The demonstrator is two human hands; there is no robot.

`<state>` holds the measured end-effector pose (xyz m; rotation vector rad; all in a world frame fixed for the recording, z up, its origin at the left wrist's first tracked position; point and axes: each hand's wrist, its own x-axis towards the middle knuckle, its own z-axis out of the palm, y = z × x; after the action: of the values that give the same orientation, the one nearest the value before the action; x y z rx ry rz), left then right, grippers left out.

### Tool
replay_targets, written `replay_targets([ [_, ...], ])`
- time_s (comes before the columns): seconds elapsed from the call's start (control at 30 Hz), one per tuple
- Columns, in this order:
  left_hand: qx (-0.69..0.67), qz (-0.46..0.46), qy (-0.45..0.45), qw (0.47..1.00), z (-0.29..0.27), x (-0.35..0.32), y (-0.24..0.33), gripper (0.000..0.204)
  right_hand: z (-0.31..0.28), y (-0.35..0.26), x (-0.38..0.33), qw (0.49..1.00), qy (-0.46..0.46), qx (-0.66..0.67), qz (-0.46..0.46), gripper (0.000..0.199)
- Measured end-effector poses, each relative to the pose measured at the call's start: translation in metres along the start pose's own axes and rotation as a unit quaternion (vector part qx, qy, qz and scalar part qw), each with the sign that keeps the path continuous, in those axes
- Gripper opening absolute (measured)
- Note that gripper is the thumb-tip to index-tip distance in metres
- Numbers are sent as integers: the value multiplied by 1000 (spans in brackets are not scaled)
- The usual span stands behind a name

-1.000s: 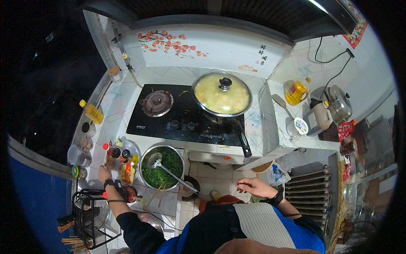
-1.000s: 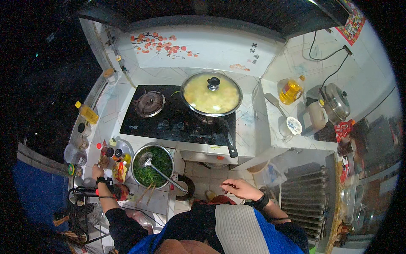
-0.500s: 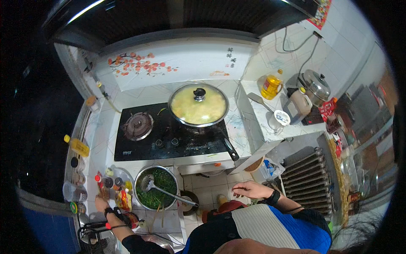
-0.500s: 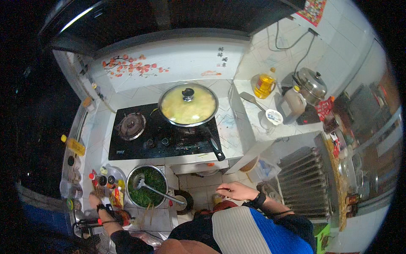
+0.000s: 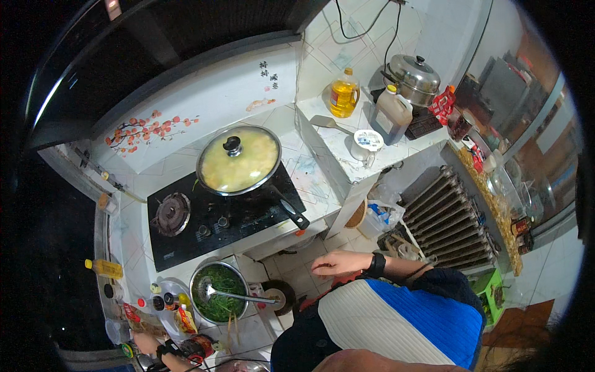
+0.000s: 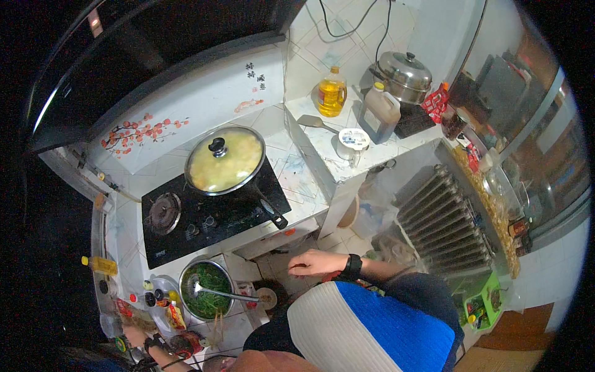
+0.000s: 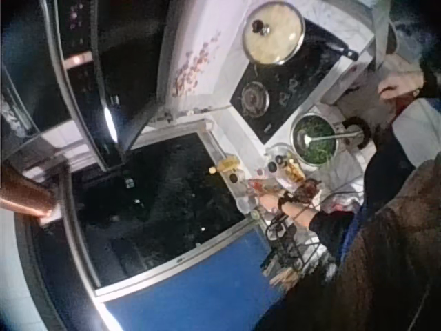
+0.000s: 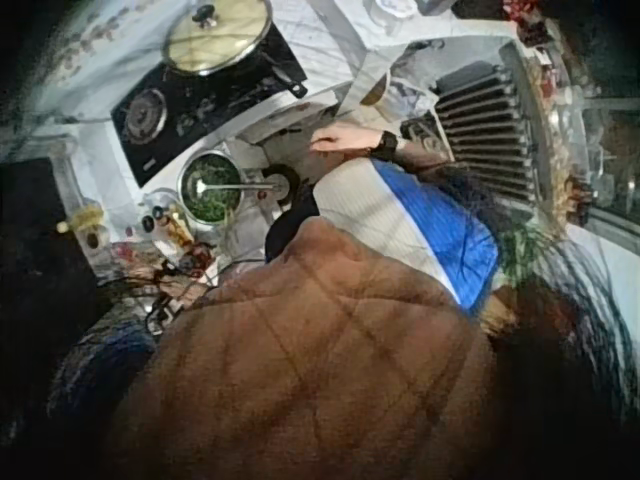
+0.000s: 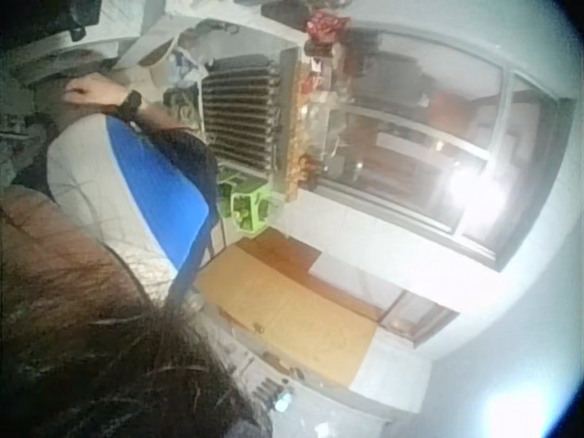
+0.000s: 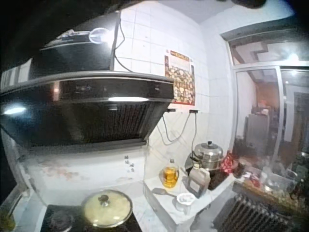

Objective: The person stirs a simmering dish in a pot on the stove using a pink ladle, repeatedly lifting and replacing the lid to check the contents. The person also briefly handles a small packet on the counter.

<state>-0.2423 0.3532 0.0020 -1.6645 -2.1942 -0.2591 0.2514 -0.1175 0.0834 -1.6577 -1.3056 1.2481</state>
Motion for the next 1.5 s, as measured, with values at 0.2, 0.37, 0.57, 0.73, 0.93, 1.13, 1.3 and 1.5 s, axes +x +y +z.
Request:
replay_targets([
  [0.2, -132, 7, 144, 981, -85, -16, 5, 31, -28, 9, -8, 999, -11, -28, -34, 29],
  [0.37, -251, 54, 211, 943, -151, -42, 35, 29, -67, 28, -23, 997, -7, -25, -68, 29],
  [0.57, -408, 115, 150, 893, -256, -110, 96, 27, -120, 60, -60, 998, 7, 16, -55, 28],
  [0.73, -528, 172, 21, 832, -330, -203, 165, 25, -162, 91, -91, 999, 4, 31, -24, 29],
  [0.93, -543, 351, -64, 760, -381, -336, 271, 18, -187, 126, -115, 997, 34, 64, 10, 28],
  [1.13, -471, 455, -146, 741, -359, -428, 384, 7, -202, 141, -132, 996, 68, 54, -12, 27],
  [1.3, -390, 454, -61, 799, -292, -468, 461, 13, -203, 156, -149, 991, 94, 92, 15, 28],
  [1.5, -491, 446, -141, 735, -238, -504, 509, 21, -207, 169, -174, 980, 130, 145, 39, 26],
])
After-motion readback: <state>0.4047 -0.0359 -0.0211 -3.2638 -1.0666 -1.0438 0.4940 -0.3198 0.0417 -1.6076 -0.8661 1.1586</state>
